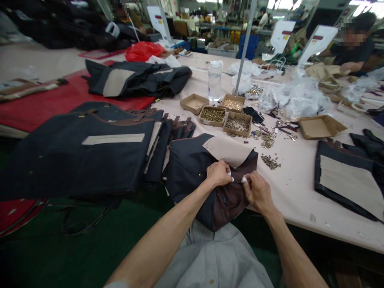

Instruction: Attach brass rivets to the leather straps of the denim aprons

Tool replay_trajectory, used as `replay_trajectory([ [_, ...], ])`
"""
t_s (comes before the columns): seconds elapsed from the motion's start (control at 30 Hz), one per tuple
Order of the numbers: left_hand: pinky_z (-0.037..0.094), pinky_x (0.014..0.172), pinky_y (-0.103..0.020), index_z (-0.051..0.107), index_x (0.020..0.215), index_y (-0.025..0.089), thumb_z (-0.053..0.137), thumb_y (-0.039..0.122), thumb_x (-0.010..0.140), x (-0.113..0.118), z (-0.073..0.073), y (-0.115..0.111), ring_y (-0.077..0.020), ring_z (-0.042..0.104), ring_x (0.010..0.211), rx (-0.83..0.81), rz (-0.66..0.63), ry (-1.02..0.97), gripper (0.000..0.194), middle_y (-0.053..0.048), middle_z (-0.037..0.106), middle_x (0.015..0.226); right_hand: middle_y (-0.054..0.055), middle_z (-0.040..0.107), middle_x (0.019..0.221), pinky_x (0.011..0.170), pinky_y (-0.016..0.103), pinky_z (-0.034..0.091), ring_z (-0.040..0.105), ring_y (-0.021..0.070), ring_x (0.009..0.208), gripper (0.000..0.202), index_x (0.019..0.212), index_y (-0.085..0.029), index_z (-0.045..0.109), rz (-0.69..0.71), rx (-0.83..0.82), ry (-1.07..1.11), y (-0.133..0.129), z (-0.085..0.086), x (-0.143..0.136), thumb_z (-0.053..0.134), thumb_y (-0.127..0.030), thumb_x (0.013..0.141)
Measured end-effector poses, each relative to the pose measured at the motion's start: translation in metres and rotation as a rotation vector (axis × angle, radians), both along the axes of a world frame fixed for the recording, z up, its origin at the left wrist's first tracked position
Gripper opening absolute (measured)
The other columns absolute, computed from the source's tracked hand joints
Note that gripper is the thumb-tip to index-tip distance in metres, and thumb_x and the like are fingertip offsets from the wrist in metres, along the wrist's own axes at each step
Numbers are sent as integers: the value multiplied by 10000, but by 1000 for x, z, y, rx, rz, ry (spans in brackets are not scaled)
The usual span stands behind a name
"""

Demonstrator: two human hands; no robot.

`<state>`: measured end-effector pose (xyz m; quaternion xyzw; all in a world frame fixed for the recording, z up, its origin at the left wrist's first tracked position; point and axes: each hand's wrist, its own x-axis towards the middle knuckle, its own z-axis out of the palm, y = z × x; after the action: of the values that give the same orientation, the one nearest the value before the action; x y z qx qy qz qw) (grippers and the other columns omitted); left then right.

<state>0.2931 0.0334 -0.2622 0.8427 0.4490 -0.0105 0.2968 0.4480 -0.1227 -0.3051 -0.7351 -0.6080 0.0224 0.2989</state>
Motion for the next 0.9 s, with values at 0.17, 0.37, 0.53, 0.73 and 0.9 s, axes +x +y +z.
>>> replay_trajectory([
  [0.17,557,819,-304,779,884,278,734,259,618,-1,0,0,-260,726,932,-1,-2,-9,270,-60,769,898,64,564,867,730,320,443,556,212,801,95,956,-197,598,66,29,-95,8,-15,-25,509,-230,958],
  [0.37,556,846,-312,783,891,264,741,261,631,-2,2,1,-268,725,947,-16,6,-12,263,-75,772,922,87,569,909,769,349,449,552,236,855,146,1021,-188,631,95,55,-147,7,-22,-23,505,-180,947],
  [0.53,557,853,-316,785,892,266,754,265,633,-2,4,1,-272,728,949,-20,1,-10,261,-73,770,908,104,595,952,757,363,451,550,248,870,215,1084,-192,653,128,80,-171,7,-20,-26,510,-156,926],
  [0.73,558,866,-332,784,885,263,746,269,647,-2,3,0,-280,725,961,-19,-1,-6,241,-75,770,911,102,647,958,788,361,474,591,236,879,190,1022,-202,693,178,72,-61,7,-14,-22,546,-172,905],
  [0.9,560,827,-321,778,856,276,744,262,631,-3,1,4,-274,730,934,-19,-12,-13,228,-59,769,888,37,680,773,659,279,463,613,174,698,124,829,-194,738,148,-207,230,31,-2,-6,615,-199,815],
])
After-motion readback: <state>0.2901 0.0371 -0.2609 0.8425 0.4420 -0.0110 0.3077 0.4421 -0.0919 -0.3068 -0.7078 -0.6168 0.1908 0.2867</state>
